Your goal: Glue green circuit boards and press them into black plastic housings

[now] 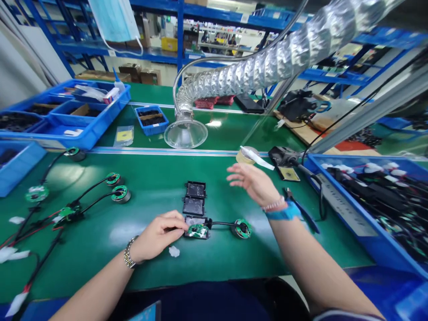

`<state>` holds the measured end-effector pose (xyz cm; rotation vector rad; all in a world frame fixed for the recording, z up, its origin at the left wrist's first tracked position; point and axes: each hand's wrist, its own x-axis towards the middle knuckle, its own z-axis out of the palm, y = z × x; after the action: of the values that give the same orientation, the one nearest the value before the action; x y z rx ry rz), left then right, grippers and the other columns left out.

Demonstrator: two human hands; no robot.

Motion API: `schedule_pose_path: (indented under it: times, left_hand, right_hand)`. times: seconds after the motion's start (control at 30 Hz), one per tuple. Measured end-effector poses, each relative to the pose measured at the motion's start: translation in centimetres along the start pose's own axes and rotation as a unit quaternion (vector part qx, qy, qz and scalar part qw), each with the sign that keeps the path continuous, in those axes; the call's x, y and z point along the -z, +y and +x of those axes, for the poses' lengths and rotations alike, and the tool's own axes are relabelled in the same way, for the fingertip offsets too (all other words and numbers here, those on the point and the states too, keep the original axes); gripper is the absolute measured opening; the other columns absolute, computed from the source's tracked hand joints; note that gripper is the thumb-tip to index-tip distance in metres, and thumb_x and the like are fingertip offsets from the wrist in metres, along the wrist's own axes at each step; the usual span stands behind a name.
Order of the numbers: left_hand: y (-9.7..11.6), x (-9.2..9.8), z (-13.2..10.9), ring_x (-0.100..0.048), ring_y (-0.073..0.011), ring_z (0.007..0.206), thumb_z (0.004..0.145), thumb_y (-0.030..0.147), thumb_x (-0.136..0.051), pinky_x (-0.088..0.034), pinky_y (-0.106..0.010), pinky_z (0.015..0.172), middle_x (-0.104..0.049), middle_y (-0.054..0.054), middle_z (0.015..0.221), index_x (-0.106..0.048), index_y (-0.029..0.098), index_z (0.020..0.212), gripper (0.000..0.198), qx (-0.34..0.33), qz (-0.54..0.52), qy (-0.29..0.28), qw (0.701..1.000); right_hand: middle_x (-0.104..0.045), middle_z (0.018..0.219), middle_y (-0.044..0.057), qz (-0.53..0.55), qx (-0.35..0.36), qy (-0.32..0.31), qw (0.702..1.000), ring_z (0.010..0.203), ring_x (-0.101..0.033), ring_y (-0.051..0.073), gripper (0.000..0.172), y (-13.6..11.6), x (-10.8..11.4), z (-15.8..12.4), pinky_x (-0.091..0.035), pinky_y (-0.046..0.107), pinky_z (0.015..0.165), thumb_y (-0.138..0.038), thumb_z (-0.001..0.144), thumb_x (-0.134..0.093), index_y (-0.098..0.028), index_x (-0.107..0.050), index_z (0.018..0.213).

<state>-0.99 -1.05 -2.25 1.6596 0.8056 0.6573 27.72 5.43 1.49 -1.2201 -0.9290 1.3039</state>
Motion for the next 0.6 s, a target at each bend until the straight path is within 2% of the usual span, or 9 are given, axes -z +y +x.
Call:
schedule_pose_path:
  times: [0.03,0.07,0.13,0.17,0.2,0.27,0.33,0.47,0.6]
  left_hand:
    - [-0.1,0.1,0.0,-0.05,-0.012,0.068,0.083,0.026,-0.048,-0.043,-0.024,0.063,-0.055,-0.005,0.079,-0.067,0.015,0.081,0.022,-0.021,0.028,0.002,0.999]
    - [-0.2,0.2,0.1,-0.051,-0.0126,0.07,0.083,0.024,-0.047,-0.043,-0.024,0.064,-0.055,-0.005,0.079,-0.068,0.016,0.084,0.022,-0.041,0.055,0.004,0.998]
    - [-0.4,0.4,0.2,-0.052,-0.0129,0.072,0.084,0.02,-0.044,-0.043,-0.025,0.065,-0.056,-0.006,0.081,-0.068,0.018,0.09,0.024,-0.083,0.101,0.01,0.991]
    - [-0.5,0.5,0.3,-0.053,-0.0129,0.074,0.085,0.018,-0.043,-0.043,-0.025,0.065,-0.056,-0.006,0.083,-0.068,0.019,0.091,0.026,-0.107,0.123,0.014,0.987]
    - [-0.6,0.6,0.4,-0.053,-0.0129,0.075,0.085,0.016,-0.041,-0.043,-0.024,0.066,-0.056,-0.006,0.084,-0.068,0.02,0.091,0.028,-0.13,0.15,0.017,0.98]
    - [-0.9,0.8,0.8,-0.053,-0.0124,0.076,0.086,0.013,-0.038,-0.042,-0.024,0.065,-0.056,-0.005,0.084,-0.069,0.022,0.088,0.032,-0.172,0.227,0.019,0.958]
    - [-1.2,0.8,1.3,-0.051,-0.0121,0.073,0.088,0.014,-0.037,-0.039,-0.023,0.061,-0.056,-0.004,0.083,-0.069,0.025,0.085,0.034,-0.199,0.331,0.013,0.922]
    - [-1.7,0.6,2.2,-0.047,-0.0122,0.072,0.091,0.018,-0.036,-0.031,-0.021,0.052,-0.056,-0.002,0.084,-0.067,0.03,0.087,0.033,-0.214,0.493,-0.029,0.843]
    - [-1.6,0.3,2.8,-0.044,-0.0137,0.075,0.09,0.018,-0.037,-0.029,-0.021,0.05,-0.054,-0.003,0.088,-0.063,0.03,0.094,0.029,-0.195,0.577,-0.079,0.789]
  right_hand:
    - [-0.066,0.087,0.007,-0.12,0.044,-0.109,0.986,0.079,-0.063,0.017,0.015,0.4,-0.8,-2.0,-0.052,0.031,0.071,-0.024,0.076,-0.062,-0.014,-0.063,0.086]
    - [-0.066,0.092,0.007,-0.233,0.095,-0.2,0.947,0.085,-0.061,0.019,0.019,0.8,-1.5,-3.9,-0.05,0.033,0.077,-0.026,0.074,-0.064,-0.016,-0.064,0.09]
    - [-0.066,0.093,0.007,-0.384,0.187,-0.271,0.863,0.086,-0.06,0.018,0.02,1.8,-2.5,-7.0,-0.048,0.032,0.079,-0.027,0.078,-0.061,-0.016,-0.064,0.095]
    - [-0.066,0.089,0.007,-0.421,0.222,-0.266,0.839,0.081,-0.061,0.017,0.019,2.3,-2.7,-8.1,-0.048,0.031,0.076,-0.027,0.082,-0.056,-0.016,-0.064,0.095]
    - [-0.066,0.083,0.007,-0.439,0.249,-0.245,0.828,0.075,-0.06,0.015,0.019,2.9,-2.9,-8.8,-0.048,0.028,0.071,-0.025,0.085,-0.051,-0.015,-0.064,0.093]
    - [-0.064,0.073,0.006,-0.448,0.294,-0.201,0.82,0.065,-0.058,0.013,0.022,3.9,-2.9,-9.6,-0.047,0.025,0.062,-0.023,0.089,-0.044,-0.013,-0.064,0.09]
    - [-0.063,0.07,0.006,-0.451,0.34,-0.172,0.807,0.062,-0.056,0.012,0.023,4.8,-2.8,-9.8,-0.045,0.024,0.058,-0.022,0.09,-0.043,-0.012,-0.064,0.089]
    - [-0.061,0.069,0.005,-0.495,0.398,-0.141,0.759,0.061,-0.053,0.013,0.022,5.9,-2.7,-10.1,-0.042,0.024,0.057,-0.02,0.09,-0.043,-0.012,-0.063,0.088]
    - [-0.059,0.065,0.004,-0.549,0.41,-0.122,0.718,0.061,-0.051,0.013,0.023,6.4,-2.8,-10.4,-0.039,0.025,0.058,-0.018,0.09,-0.042,-0.012,-0.063,0.085]
